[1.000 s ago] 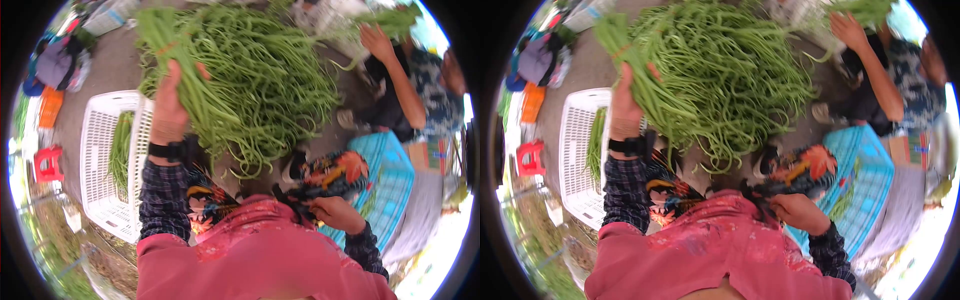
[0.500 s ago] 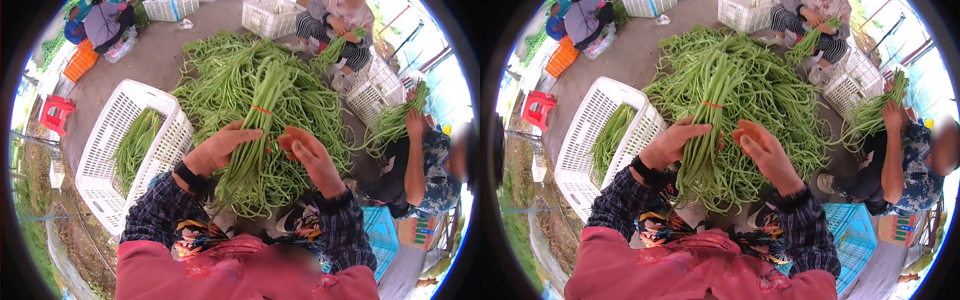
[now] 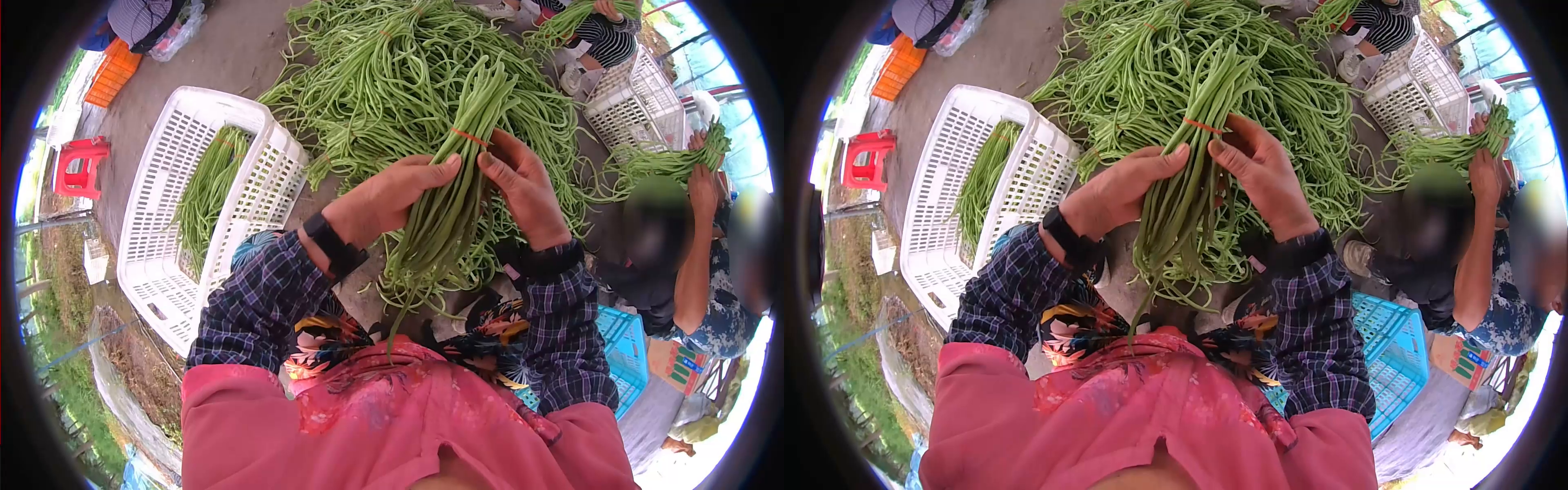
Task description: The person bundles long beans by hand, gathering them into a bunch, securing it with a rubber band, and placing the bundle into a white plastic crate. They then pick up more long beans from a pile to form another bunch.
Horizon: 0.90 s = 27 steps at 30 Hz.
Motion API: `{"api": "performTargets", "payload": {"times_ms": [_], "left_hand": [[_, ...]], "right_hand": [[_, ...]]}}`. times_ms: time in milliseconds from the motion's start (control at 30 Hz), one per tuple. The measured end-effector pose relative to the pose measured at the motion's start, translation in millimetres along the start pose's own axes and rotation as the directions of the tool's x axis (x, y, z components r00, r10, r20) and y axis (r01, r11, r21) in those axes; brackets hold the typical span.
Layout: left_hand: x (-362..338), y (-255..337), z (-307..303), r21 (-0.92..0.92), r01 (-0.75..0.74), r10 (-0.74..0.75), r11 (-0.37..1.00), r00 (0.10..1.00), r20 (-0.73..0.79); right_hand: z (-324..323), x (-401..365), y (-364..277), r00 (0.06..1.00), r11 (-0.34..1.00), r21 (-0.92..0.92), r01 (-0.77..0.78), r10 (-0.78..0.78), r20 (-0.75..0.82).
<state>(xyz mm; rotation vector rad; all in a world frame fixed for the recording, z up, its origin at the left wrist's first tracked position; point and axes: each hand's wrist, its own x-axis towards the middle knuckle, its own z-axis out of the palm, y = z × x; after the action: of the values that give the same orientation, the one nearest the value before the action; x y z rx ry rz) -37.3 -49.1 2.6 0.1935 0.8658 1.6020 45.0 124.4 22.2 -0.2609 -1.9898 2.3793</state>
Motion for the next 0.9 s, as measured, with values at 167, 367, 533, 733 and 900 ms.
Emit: {"api": "performTargets", "payload": {"times_ms": [167, 367, 533, 733, 900], "left_hand": [[7, 0, -3, -0.057, -0.004, 0.004, 0.998, 1.0, 0.014], [-1, -1, 7, 0.097, -0.019, 0.01, 0.995, 0.995, 0.097], [-11, -8, 22, 0.531, -0.099, 0.076, 0.842, 0.995, 0.065], [3, -20, 10, 0.601, -0.154, 0.201, 0.784, 0.98, -0.01], [18, -29, 9, 0.95, -0.243, 0.517, 0.197, 0.849, 0.11]], "right_hand": [[-4, 5, 7, 0.997, 0.998, -0.013, -0.062, 0.061, -0.046], [15, -5, 10, 0.998, 0.94, 0.333, -0.066, 0.054, 0.045], [11, -14, 10, 0.971, 0.968, 0.244, 0.066, -0.119, 0.208], [1, -3, 26, 0.975, 0.916, 0.345, 0.207, -0.22, 0.001], [-7, -5, 35, 0.971, 0.888, 0.4, 0.226, -0.171, -0.167]]}}
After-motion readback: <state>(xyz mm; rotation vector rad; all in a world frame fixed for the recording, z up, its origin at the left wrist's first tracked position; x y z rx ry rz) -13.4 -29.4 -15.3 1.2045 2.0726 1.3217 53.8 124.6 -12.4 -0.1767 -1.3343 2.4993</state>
